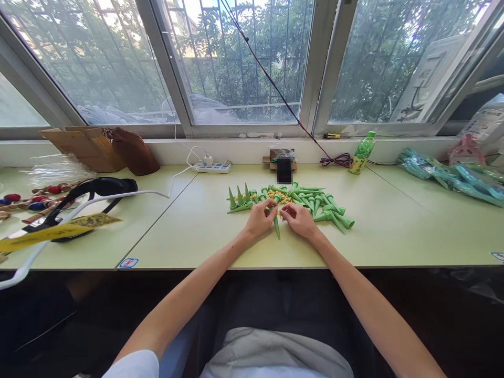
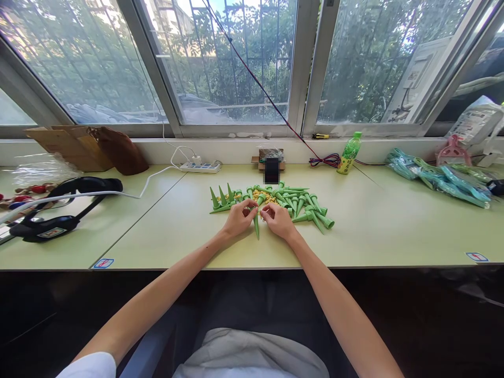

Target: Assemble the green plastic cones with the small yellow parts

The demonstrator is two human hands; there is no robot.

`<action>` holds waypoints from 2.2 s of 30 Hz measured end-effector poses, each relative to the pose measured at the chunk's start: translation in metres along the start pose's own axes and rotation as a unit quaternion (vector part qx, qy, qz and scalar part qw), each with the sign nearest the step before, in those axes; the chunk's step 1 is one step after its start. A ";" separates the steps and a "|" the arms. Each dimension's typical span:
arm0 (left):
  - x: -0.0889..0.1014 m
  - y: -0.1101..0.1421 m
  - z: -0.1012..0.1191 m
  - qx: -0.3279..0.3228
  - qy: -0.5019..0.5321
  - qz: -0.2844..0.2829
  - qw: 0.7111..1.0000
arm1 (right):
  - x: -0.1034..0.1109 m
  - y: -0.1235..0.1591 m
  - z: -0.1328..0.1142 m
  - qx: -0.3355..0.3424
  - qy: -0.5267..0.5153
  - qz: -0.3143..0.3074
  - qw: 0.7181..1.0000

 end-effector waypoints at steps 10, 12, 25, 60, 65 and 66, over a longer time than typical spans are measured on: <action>-0.001 0.000 -0.002 -0.009 -0.004 0.000 1.000 | -0.002 -0.001 0.003 0.016 0.008 -0.002 1.000; -0.002 0.000 -0.003 -0.009 -0.005 0.000 1.000 | -0.001 -0.001 0.002 0.017 0.013 0.001 1.000; -0.001 0.000 -0.001 -0.009 -0.010 0.002 1.000 | 0.001 0.000 -0.002 0.003 0.032 -0.001 0.999; -0.002 0.002 0.003 -0.010 0.003 -0.014 1.000 | 0.001 0.001 -0.004 0.034 0.073 0.012 0.997; -0.001 0.001 0.003 -0.009 0.003 -0.009 1.000 | 0.002 0.001 -0.005 0.017 0.060 0.004 0.998; 0.000 0.001 0.003 -0.009 0.003 -0.008 1.000 | 0.002 0.001 -0.005 0.010 0.051 0.004 0.999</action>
Point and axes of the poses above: each hand's wrist, its own y-axis away from the middle knuckle, its own x-axis out of the back of the hand, z = x × y, the point moved 8 cm from there along -y, towards the middle knuckle, and after that the axes turned 9 degrees about z, right-handed, at the moved point
